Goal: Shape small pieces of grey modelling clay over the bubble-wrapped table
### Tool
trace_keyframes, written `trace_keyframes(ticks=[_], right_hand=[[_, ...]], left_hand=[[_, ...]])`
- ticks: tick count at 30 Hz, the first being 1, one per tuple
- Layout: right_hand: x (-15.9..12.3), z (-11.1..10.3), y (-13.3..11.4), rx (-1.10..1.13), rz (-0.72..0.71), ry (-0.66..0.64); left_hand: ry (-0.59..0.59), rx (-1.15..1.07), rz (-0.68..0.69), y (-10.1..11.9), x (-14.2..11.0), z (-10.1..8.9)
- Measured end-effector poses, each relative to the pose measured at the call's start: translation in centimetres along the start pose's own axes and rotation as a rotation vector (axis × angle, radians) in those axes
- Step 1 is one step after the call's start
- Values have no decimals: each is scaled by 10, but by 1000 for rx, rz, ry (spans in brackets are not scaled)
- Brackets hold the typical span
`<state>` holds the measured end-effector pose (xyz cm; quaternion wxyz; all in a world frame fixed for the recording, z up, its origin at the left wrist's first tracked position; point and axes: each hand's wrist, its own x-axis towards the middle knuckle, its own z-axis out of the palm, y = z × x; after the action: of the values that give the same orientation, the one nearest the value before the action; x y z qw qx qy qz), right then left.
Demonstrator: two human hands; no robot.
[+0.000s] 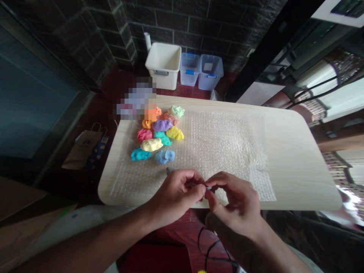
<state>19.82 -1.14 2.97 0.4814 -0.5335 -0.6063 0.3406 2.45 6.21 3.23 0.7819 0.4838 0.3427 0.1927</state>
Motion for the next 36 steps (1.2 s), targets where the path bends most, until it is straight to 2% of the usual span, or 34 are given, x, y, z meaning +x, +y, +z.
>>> trace_keyframes(ticks=[5,8,11,13,15,20,27,32,36], right_hand=[[-1,0,-4,-78,-15,26],[-2,-1,-5,17,69,91],[3,-7,-2,244,208,250],[8,-12,2,345,253,394],[12,-15,8,418,285,429],[13,-15,16,496,369,357],[12,-13,11,538,411,232],[13,-13,8,570,362,206],[12,-15,-2,351,244,193]], left_hand=[[18,15,-24,3,1,-1],[18,5,-34,4,0,0],[15,12,-26,4,0,0],[16,-7,-20,2,2,-1],[9,-75,-14,0,4,-2],[-7,-193,24,2,3,-2],[-40,-257,130,12,-4,-1],[1,-219,170,8,-5,-2],[46,-228,153,9,-2,-5]])
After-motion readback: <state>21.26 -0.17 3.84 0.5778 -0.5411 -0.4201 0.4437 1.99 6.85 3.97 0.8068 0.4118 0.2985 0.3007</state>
